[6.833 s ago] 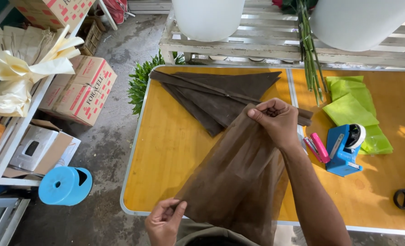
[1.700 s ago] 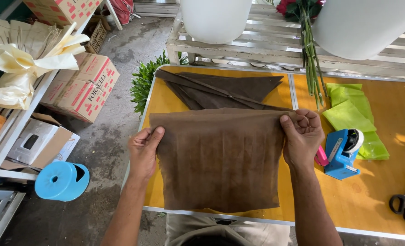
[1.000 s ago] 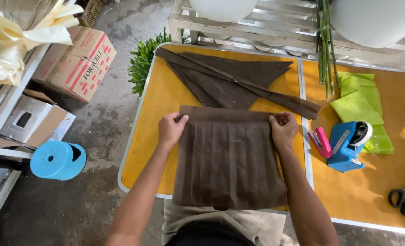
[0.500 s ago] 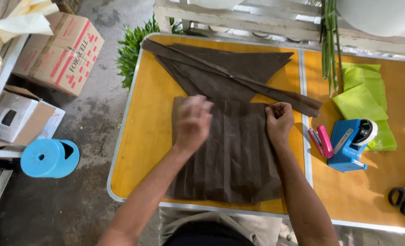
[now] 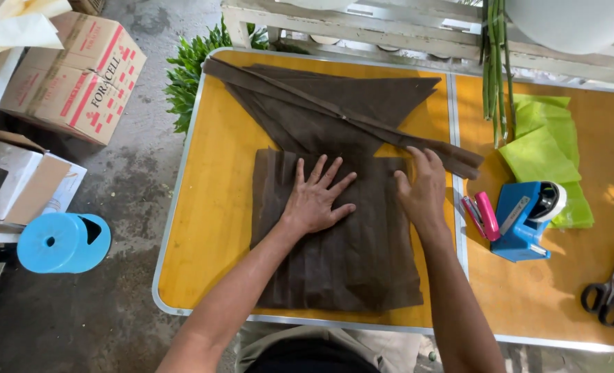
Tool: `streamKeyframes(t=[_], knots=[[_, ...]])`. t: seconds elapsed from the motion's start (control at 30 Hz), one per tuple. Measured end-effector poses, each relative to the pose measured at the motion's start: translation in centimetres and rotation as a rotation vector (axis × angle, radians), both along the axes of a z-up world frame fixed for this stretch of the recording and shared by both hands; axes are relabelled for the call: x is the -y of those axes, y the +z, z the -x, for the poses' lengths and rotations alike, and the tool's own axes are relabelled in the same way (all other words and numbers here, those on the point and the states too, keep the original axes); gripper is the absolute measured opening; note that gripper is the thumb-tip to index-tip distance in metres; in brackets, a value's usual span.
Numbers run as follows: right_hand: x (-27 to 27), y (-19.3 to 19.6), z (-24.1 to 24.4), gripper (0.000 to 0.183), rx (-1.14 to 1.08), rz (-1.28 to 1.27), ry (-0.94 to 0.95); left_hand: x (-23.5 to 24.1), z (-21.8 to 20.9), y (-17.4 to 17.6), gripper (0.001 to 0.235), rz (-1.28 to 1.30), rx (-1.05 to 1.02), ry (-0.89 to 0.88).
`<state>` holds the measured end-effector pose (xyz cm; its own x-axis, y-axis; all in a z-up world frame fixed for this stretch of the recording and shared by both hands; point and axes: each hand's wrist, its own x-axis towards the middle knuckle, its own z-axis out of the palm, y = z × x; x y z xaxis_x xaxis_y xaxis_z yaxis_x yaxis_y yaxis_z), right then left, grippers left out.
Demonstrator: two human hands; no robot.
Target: Folding and stapling brown decorative paper to prepare wraps for floral arrangements.
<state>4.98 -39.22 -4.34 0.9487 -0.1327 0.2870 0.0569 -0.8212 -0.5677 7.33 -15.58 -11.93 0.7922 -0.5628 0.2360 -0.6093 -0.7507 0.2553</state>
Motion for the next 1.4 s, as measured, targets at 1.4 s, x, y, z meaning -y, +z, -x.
streamKeyframes(t=[1.4], knots=[[-1.8, 2.5, 10.6, 0.032, 0.207, 0.077, 0.376, 0.8, -0.3, -0.3, 0.073, 0.051, -0.056, 0.164]])
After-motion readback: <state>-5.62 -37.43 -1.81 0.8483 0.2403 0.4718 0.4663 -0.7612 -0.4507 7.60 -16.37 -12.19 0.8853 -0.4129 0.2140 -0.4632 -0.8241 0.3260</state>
